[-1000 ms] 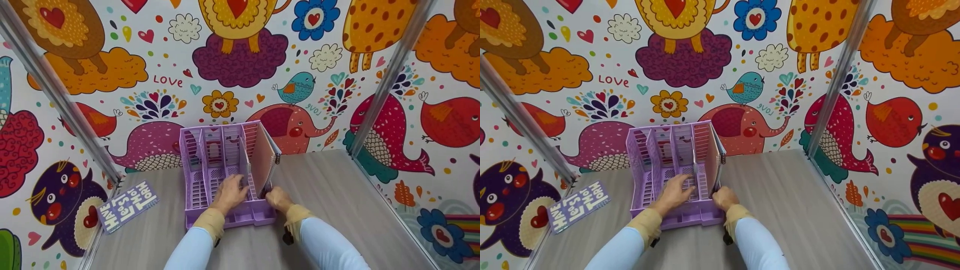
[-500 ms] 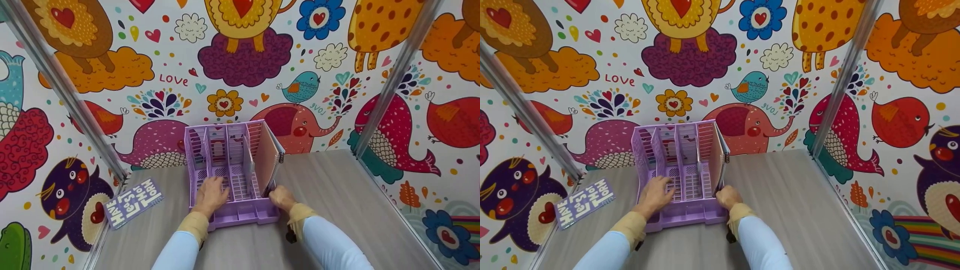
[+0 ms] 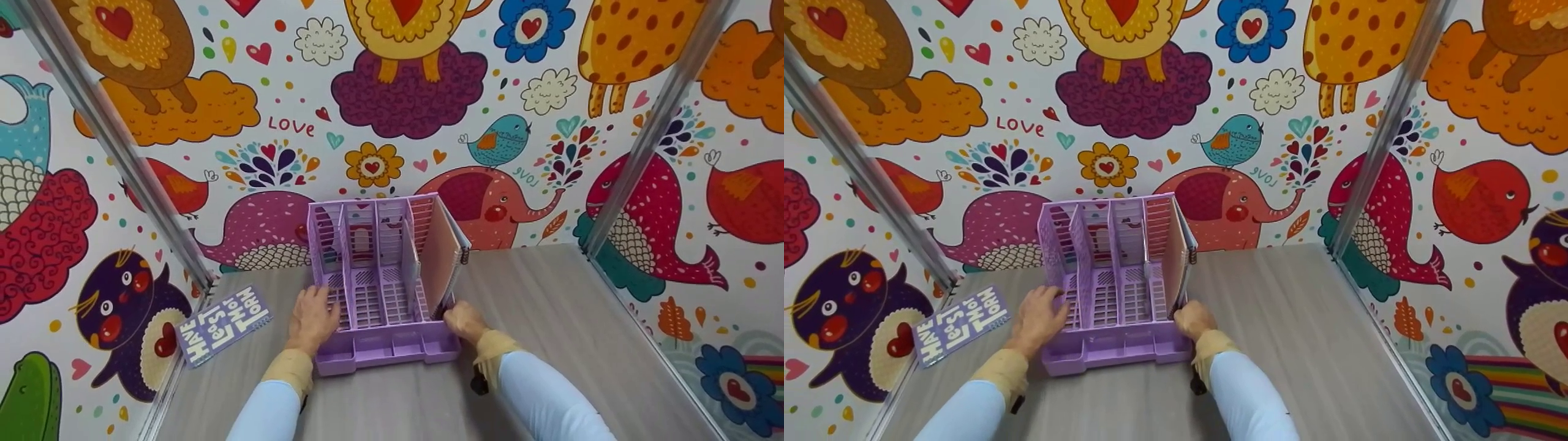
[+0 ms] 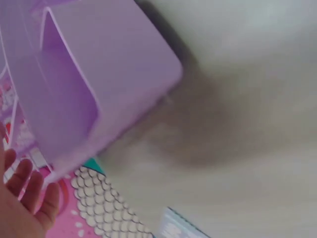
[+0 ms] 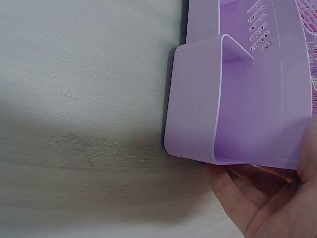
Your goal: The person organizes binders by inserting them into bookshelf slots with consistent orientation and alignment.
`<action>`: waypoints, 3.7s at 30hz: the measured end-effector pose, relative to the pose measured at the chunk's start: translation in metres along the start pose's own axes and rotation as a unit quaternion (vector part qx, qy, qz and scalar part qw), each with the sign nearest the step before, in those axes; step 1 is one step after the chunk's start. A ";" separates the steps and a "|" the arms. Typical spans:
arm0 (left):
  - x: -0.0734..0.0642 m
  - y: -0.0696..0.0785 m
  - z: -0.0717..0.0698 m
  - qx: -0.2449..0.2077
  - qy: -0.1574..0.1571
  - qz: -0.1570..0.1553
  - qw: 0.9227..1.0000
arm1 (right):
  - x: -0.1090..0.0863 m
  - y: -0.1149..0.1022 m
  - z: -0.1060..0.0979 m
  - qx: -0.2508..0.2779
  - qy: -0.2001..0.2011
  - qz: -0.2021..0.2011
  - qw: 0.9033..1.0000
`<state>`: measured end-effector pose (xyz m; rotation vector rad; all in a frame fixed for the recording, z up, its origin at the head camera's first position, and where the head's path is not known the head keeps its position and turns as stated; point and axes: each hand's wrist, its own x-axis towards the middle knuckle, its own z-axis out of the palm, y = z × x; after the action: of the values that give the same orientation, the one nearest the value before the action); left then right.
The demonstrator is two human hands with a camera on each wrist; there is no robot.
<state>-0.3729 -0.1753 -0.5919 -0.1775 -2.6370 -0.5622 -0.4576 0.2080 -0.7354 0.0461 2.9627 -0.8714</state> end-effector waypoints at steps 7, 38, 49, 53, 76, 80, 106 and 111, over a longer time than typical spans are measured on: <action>-0.003 -0.027 -0.013 -0.004 -0.001 -0.023 1.000 | -0.001 0.004 0.004 -0.016 0.022 -0.015 1.000; -0.046 -0.144 -0.043 0.067 -0.244 -0.260 0.932 | 0.002 -0.001 0.003 -0.028 0.012 -0.016 0.999; -0.055 -0.168 -0.050 0.106 -0.301 -0.264 0.910 | -0.004 -0.002 0.004 -0.026 0.025 0.003 0.999; -0.057 -0.176 -0.052 0.117 -0.303 -0.265 0.908 | -0.007 -0.005 0.005 -0.020 0.015 0.006 1.000; -0.050 -0.154 -0.080 0.111 -0.390 -0.236 0.883 | -0.007 -0.001 -0.002 0.009 0.010 0.024 1.000; -0.052 -0.143 -0.086 0.108 -0.387 -0.227 0.887 | -0.007 -0.001 -0.005 0.000 0.017 0.000 1.000; -0.080 -0.151 -0.075 0.005 -0.321 -0.225 0.920 | -0.017 -0.022 -0.022 0.010 -0.017 0.022 1.000; -0.087 -0.155 -0.073 0.000 -0.316 -0.255 0.914 | -0.004 -0.011 -0.013 0.020 -0.033 0.041 0.998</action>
<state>-0.2994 -0.3494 -0.6258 0.4173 -3.3358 -0.7722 -0.4541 0.2054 -0.7186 0.1351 2.8601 -0.9022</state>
